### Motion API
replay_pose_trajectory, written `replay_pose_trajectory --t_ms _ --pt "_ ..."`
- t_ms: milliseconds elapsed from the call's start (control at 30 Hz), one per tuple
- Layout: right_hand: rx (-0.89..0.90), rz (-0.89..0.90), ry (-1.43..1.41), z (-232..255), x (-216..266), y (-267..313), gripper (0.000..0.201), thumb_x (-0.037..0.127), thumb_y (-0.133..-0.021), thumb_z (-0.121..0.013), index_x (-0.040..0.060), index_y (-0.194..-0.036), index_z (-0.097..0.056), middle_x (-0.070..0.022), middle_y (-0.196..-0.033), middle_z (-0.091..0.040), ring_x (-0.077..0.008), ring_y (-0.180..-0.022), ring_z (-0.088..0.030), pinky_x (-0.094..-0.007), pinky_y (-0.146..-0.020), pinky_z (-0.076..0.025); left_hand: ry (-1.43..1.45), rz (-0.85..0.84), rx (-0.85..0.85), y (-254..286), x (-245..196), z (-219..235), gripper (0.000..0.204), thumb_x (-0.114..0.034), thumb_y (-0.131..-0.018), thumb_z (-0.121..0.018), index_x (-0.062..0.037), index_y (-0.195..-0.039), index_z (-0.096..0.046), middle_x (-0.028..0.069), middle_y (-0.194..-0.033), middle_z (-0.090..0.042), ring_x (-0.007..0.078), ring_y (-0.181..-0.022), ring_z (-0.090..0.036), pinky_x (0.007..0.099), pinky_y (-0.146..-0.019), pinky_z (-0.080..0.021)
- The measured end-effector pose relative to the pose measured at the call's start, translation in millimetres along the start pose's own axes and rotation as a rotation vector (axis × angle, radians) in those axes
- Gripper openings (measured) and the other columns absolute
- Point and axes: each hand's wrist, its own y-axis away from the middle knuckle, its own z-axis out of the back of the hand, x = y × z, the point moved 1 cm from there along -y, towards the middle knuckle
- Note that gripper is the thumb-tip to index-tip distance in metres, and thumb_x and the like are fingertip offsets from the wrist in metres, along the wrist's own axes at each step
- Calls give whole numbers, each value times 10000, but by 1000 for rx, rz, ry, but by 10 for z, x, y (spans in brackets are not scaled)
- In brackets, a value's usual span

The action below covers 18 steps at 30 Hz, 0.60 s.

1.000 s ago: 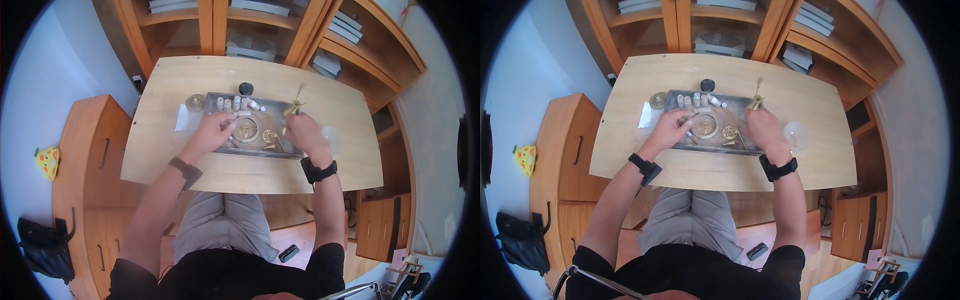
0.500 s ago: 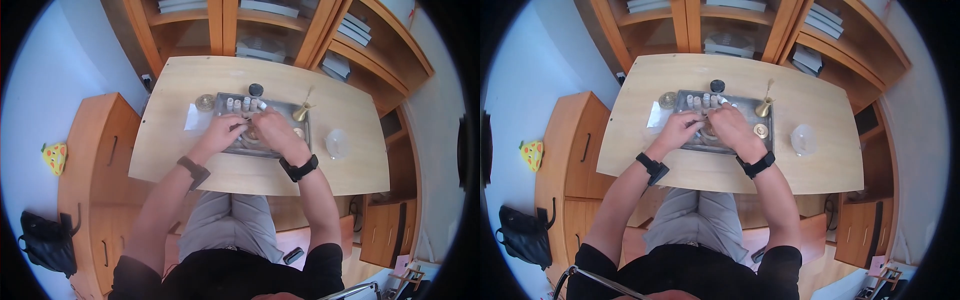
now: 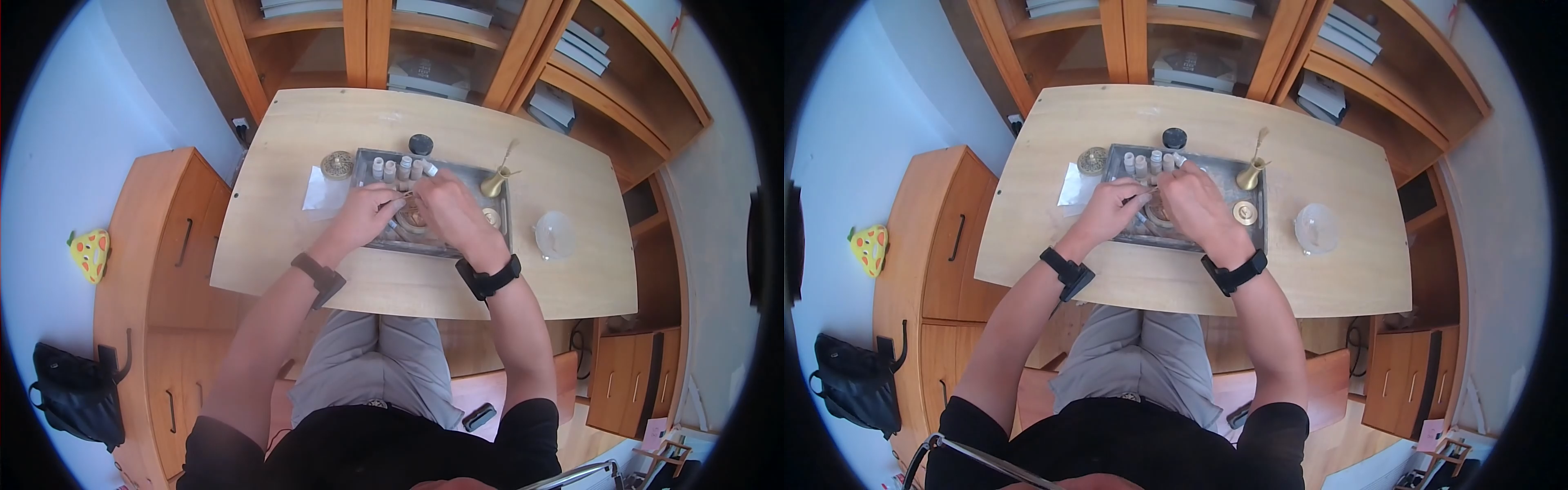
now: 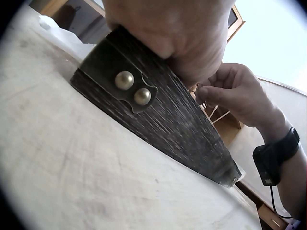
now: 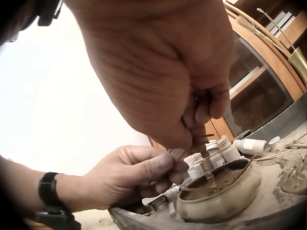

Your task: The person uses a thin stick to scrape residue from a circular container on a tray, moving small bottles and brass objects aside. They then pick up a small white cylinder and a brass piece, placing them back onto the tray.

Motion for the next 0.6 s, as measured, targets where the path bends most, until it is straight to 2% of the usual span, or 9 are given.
replay_pose_trajectory --t_ms 233,433,600 --pt "-36 -126 -138 -11 -2 -11 47 -10 -816 -670 -18 -861 -663 -200 -792 -668 -394 -862 -624 -456 -768 -526 3 0 -11 4 21 -7 115 -73 -938 -707 29 -987 -727 136 -857 -690 248 -717 -640 345 -671 -507" --pt "-129 -186 -161 -74 70 2 39 2 -796 -673 5 -817 -641 -198 -787 -681 -408 -848 -647 -483 -739 -551 25 61 -10 7 -2 4 125 -84 -934 -717 33 -977 -725 137 -849 -691 216 -687 -630 328 -644 -498" --pt "-99 -194 -106 -118 41 3 40 22 -808 -693 19 -847 -686 -191 -800 -692 -395 -867 -657 -474 -763 -560 4 68 0 7 35 0 150 -95 -928 -728 26 -1015 -738 137 -860 -697 214 -698 -633 325 -652 -502"
